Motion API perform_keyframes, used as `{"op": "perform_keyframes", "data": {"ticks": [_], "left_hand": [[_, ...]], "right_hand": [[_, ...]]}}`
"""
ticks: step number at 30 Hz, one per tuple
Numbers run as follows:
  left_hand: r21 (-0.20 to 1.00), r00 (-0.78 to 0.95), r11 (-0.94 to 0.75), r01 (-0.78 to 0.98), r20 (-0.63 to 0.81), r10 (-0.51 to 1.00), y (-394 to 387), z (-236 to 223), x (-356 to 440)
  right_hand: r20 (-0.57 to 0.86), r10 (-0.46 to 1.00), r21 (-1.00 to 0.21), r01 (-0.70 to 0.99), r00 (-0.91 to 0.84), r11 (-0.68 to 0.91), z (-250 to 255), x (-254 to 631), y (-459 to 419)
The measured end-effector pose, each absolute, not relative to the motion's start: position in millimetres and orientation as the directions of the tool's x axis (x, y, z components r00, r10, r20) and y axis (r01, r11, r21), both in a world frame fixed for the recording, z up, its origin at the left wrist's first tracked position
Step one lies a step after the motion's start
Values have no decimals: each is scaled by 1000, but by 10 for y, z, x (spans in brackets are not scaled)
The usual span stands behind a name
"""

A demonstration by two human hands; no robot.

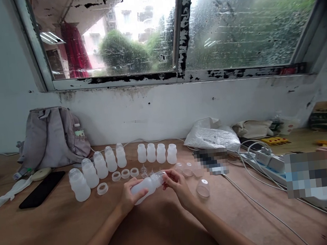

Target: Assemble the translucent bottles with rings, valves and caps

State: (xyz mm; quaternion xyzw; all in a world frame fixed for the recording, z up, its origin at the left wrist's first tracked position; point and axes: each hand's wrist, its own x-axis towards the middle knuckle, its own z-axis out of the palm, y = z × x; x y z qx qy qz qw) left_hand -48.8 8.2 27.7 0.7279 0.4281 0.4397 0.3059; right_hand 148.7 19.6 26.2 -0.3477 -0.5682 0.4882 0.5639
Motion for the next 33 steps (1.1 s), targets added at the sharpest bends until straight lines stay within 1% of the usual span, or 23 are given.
{"op": "perform_keyframes", "data": {"ticks": [9,17,19,21,22,24,26,27,29,31,33], "left_hand": [[825,186,-451,341,411,892,22,269,-399],[773,190,-481,414,443,876,17,245,-372],[744,211,-511,431,467,859,20,237,-337],[720,249,-542,434,483,840,33,221,-287],[716,271,-551,429,480,834,43,211,-260],[726,301,-545,419,455,838,64,190,-213],[745,292,-514,426,425,857,85,164,-186],[752,281,-497,434,411,867,95,148,-181],[770,254,-461,442,385,887,114,107,-183],[790,229,-426,440,361,904,129,74,-189],[797,207,-425,430,371,905,133,88,-192]], "right_hand": [[303,942,-935,-236,-143,265,281,1473,182],[271,951,-945,-230,-150,234,243,1472,213],[289,946,-946,-194,-144,260,269,1461,202],[364,917,-931,-98,-163,352,326,1441,178],[420,888,-906,-29,-184,423,360,1428,164],[533,812,-816,108,-240,567,420,1403,139],[596,757,-741,179,-269,647,449,1391,129],[603,752,-734,185,-268,654,448,1395,133],[581,783,-769,163,-223,618,418,1427,159],[541,830,-821,128,-139,557,364,1484,203],[499,865,-859,100,-53,502,301,1550,257]]}}
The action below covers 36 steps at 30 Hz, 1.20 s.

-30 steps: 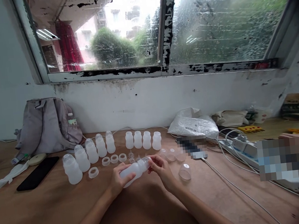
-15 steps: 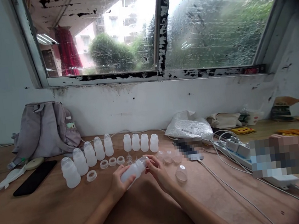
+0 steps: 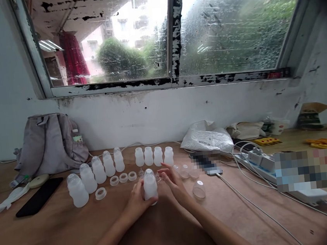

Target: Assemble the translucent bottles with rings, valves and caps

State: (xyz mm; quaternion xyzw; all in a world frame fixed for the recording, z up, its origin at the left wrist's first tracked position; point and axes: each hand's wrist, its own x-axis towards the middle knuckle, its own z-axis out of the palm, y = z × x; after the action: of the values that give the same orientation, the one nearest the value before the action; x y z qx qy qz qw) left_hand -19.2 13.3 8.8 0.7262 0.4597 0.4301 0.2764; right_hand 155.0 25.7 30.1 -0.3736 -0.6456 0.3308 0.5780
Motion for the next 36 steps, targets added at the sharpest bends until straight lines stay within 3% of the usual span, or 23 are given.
{"op": "perform_keyframes", "data": {"ticks": [5,10,14,16,23,36], "left_hand": [[723,175,-516,460,496,851,109,484,-208],[534,364,-572,622,449,816,259,1063,-324],[365,238,-449,816,496,835,640,1387,-488],[304,173,-331,893,447,878,876,1486,-569],[236,47,-136,962,348,936,1458,1359,-718],[139,98,-144,980,296,950,1594,1148,-793]], "right_hand": [[426,904,-904,55,28,424,174,1642,373],[412,911,-911,37,26,411,102,1623,407],[409,912,-912,44,25,407,72,1608,407],[407,913,-912,56,20,406,62,1606,409],[393,919,-910,135,-18,392,41,1608,423],[389,921,-905,180,-10,384,35,1621,451]]}}
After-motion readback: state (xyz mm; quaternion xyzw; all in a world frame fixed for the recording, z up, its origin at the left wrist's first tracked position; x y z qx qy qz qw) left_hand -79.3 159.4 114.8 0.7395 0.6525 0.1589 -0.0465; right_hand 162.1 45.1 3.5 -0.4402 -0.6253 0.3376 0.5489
